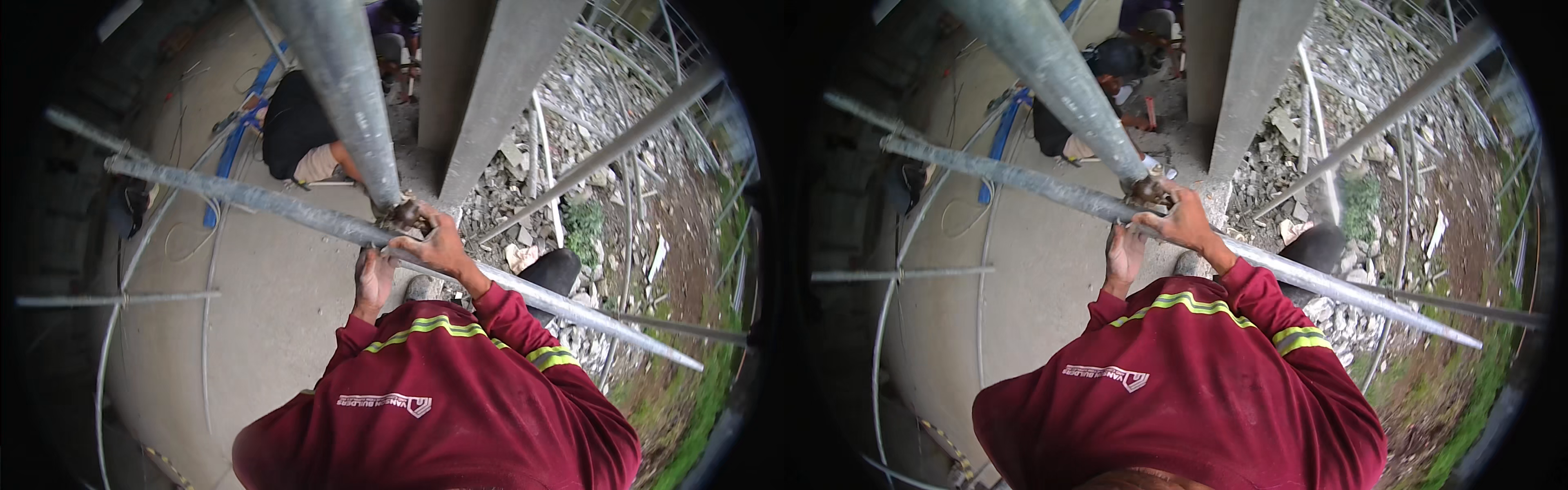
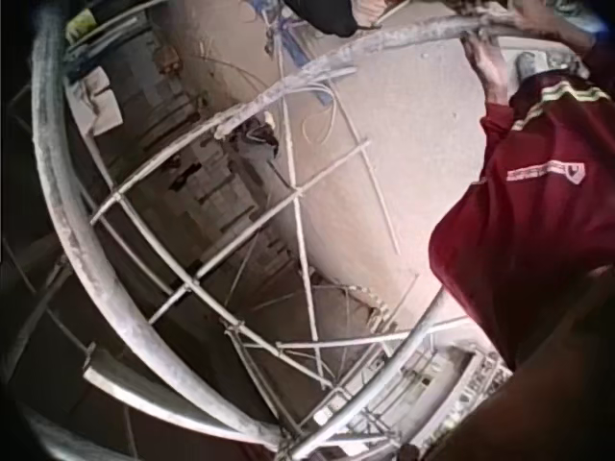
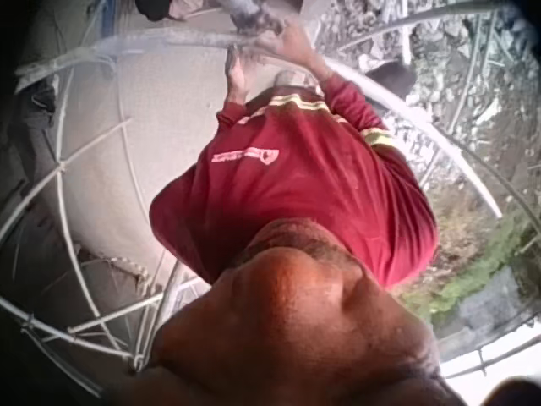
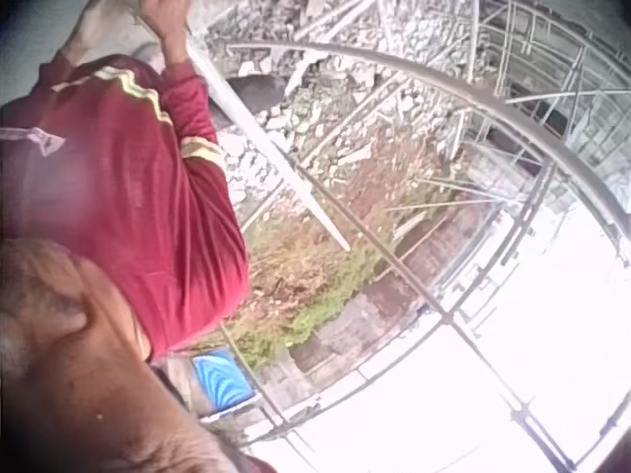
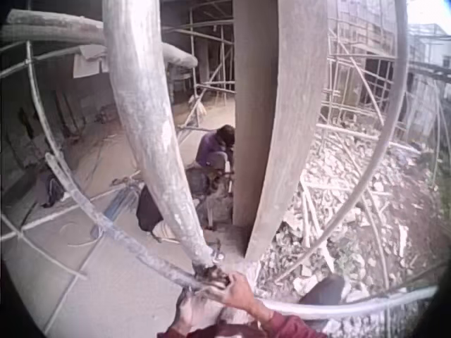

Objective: The person uses a hammer to tighten metal couplers on scaffolding poles. They repeatedly strike the coupler nuts to secure the joints while standing on the structure. Other workers are visible nearby performing related tasks.

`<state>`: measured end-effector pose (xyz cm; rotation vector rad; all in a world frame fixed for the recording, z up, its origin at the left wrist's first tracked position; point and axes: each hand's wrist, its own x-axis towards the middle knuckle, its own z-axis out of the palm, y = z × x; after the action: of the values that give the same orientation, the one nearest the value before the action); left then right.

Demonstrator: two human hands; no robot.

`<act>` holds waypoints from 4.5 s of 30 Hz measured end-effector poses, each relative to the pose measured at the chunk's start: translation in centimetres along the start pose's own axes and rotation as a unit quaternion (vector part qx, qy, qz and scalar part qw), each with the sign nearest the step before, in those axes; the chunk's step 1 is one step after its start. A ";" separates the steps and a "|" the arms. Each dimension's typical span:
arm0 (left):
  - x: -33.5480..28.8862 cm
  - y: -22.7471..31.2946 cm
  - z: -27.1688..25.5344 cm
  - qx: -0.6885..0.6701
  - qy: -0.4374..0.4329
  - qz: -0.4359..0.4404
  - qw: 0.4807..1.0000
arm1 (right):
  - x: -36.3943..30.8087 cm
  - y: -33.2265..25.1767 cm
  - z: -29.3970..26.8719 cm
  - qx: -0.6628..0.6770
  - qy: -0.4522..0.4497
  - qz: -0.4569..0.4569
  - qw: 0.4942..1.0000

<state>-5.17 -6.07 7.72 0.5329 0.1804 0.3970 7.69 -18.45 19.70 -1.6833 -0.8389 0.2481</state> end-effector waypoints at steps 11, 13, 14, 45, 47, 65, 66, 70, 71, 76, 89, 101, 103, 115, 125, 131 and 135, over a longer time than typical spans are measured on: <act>-1.1 0.4 1.7 0.018 0.009 0.031 0.999 | 0.5 -1.2 1.4 -0.080 -0.053 -0.040 0.995; -1.0 0.4 1.6 0.028 0.000 0.032 0.999 | 0.1 -1.1 1.8 -0.101 -0.123 -0.083 0.984; -1.1 0.3 1.6 0.028 -0.007 0.030 0.999 | -0.8 -1.4 1.5 -0.060 -0.141 -0.153 0.976; -1.3 0.8 3.0 0.021 0.066 0.043 0.997 | -0.8 -1.5 1.6 -0.155 -0.088 -0.110 0.978; -1.0 0.3 3.3 0.028 0.070 0.040 0.996 | -1.6 -1.6 0.0 -0.163 -0.048 -0.059 0.984; -0.4 0.5 0.1 0.132 0.042 -0.005 0.990 | -28.9 -6.0 -32.7 -0.291 0.656 0.226 0.659; -0.5 0.5 0.0 0.140 0.040 -0.018 0.989 | -29.2 -4.2 -32.0 -0.288 0.655 0.246 0.653; -1.0 0.9 -1.7 0.142 0.016 -0.037 0.989 | -28.7 4.5 -28.0 -0.214 0.606 0.335 0.689; -1.2 0.9 -1.6 0.145 0.015 -0.042 0.988 | -28.5 6.5 -27.1 -0.187 0.596 0.353 0.697; -1.1 1.7 -0.8 0.134 0.019 -0.045 0.990 | -28.0 13.3 -24.8 -0.030 0.596 0.410 0.690; -0.7 1.3 0.1 0.218 0.037 -0.018 0.975 | -35.5 18.0 -28.9 0.268 0.708 0.263 0.598; -1.2 0.6 1.8 0.172 0.097 0.007 0.980 | -16.3 -1.3 -17.9 -0.335 0.249 0.306 0.856; -1.2 0.8 1.7 0.168 0.106 0.006 0.980 | -8.9 -5.8 -10.8 -0.092 0.139 0.206 0.964; -1.2 -0.1 0.8 0.194 0.093 0.055 0.975 | 1.0 -4.3 2.6 -0.280 -0.139 -0.097 0.945; -0.7 -1.3 3.0 0.141 0.182 0.066 0.971 | 1.3 -4.4 2.3 -0.226 -0.230 -0.126 0.938; -0.6 -1.9 3.1 0.120 0.246 0.071 0.959 | 2.7 -3.5 0.8 -0.114 -0.195 -0.081 0.971; -0.7 -1.4 2.8 0.299 0.209 0.080 0.928 | 1.2 -2.4 2.5 -0.136 -0.187 -0.086 0.969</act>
<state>-4.64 -8.73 9.40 1.0661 0.6882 0.6185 6.20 -15.60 21.53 -1.8332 -1.3445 0.3499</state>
